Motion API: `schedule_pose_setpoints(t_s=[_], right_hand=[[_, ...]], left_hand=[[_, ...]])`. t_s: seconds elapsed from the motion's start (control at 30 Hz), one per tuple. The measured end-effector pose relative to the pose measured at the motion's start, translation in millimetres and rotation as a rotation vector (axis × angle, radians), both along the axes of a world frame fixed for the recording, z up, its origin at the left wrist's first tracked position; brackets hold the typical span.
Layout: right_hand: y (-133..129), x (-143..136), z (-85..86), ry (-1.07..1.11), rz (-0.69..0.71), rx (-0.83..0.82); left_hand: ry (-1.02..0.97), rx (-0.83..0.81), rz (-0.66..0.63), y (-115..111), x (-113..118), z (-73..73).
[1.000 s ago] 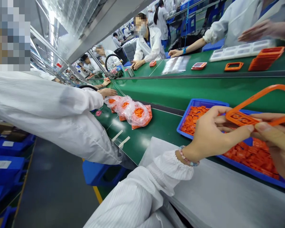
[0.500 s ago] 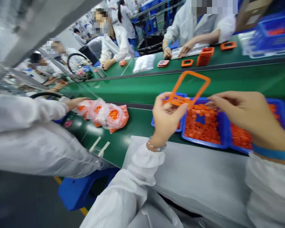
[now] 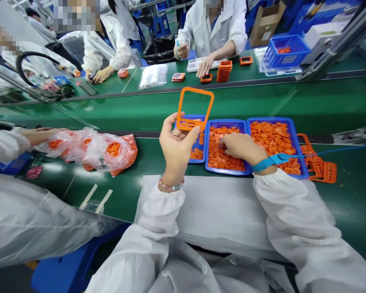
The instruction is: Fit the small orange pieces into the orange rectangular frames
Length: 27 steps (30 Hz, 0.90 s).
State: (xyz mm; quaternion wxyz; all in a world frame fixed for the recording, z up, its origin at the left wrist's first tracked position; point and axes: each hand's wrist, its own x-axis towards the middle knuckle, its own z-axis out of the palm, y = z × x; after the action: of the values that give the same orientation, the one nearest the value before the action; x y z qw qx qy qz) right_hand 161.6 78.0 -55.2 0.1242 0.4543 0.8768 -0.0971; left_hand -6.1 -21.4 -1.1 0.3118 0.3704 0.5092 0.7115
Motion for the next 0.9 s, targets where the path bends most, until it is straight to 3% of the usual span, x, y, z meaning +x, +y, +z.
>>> schedule_pose_setpoints(t_s=[0.1, 0.23, 0.4, 0.63, 0.77, 0.9], right_hand=[[3.4, 0.0, -4.4, 0.009, 0.001, -0.031], [4.5, 0.3, -4.7, -0.008, 0.021, -0.042], [5.6, 1.9, -3.3, 0.056, 0.013, -0.076], [11.5, 4.8, -1.0, 0.38, 0.033, 0.008], [1.2, 1.9, 12.0, 0.631, -0.007, 0.061], [-20.8, -7.4, 27.6, 0.823, 0.01, 0.049]], left_hand=[[-0.006, 0.003, -0.032, 4.0, 0.9, -3.8], [-0.029, -0.05, -0.065, 16.9, -0.2, -19.3], [-0.019, -0.148, -0.016, 29.0, -21.4, -42.6], [-0.051, -0.185, 0.095, -0.5, -49.2, -63.7], [-0.067, -0.189, 0.092, -17.4, -39.5, -71.3], [-0.091, -0.202, 0.028, -14.4, -24.7, -73.9]])
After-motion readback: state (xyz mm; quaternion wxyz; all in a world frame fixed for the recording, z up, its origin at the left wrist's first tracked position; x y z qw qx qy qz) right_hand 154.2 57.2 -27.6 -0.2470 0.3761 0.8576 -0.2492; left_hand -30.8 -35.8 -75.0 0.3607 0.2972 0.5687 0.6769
